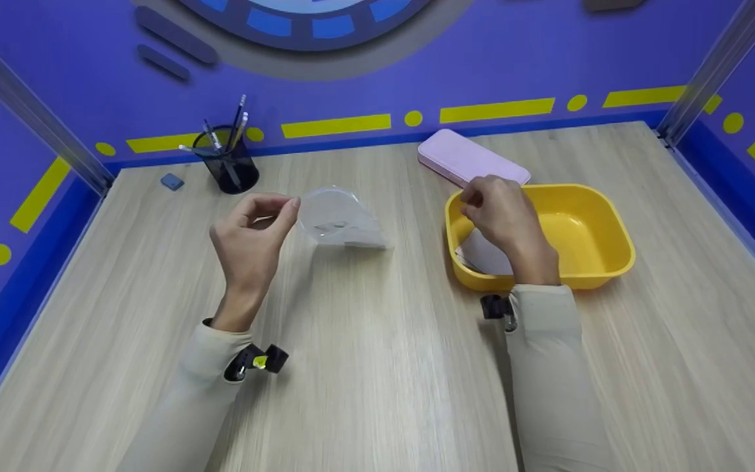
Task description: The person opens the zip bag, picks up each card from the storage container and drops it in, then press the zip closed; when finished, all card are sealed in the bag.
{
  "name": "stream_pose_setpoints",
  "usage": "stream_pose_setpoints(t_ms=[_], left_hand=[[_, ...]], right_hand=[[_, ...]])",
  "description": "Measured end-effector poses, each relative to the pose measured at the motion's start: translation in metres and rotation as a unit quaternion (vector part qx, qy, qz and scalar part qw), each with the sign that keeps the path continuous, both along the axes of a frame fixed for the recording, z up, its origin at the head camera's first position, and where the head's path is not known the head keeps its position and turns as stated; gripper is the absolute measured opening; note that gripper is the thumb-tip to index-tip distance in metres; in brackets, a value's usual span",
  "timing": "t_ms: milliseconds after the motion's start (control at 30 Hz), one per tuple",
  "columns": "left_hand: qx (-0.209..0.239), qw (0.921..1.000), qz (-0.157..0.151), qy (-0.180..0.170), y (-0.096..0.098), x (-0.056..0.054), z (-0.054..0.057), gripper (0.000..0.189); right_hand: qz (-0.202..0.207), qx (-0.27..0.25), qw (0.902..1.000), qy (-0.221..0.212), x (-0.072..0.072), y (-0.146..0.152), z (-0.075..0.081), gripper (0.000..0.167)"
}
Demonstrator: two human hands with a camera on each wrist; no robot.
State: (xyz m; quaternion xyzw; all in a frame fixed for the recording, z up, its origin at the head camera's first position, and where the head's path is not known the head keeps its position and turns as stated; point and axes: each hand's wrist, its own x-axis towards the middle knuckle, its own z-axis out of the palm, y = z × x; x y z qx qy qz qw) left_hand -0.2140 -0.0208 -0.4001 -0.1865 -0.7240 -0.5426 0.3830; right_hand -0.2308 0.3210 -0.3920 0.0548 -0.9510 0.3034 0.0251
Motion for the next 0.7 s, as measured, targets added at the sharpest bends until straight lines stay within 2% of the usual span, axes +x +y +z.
stream_pose_setpoints(t_ms=[167, 333, 500, 700], left_hand=[[0.0, 1.0, 0.001, -0.004, 0.0, 0.0, 0.0, 0.004], [-0.001, 1.0, 0.002, -0.005, 0.0, 0.0, -0.001, 0.004], [0.0, 1.0, 0.005, -0.005, 0.0, 0.0, 0.0, 0.004], [-0.002, 1.0, 0.003, -0.004, 0.0, 0.0, 0.0, 0.004]], right_hand=[[0.0, 0.014, 0.9998, -0.016, -0.005, 0.012, -0.014, 0.018], [-0.001, 0.016, 0.9982, -0.059, -0.008, 0.024, -0.024, 0.015], [-0.016, 0.009, 0.996, -0.088, -0.008, 0.029, -0.031, 0.02], [-0.021, 0.007, 0.9947, -0.101, -0.007, 0.033, -0.036, 0.025]])
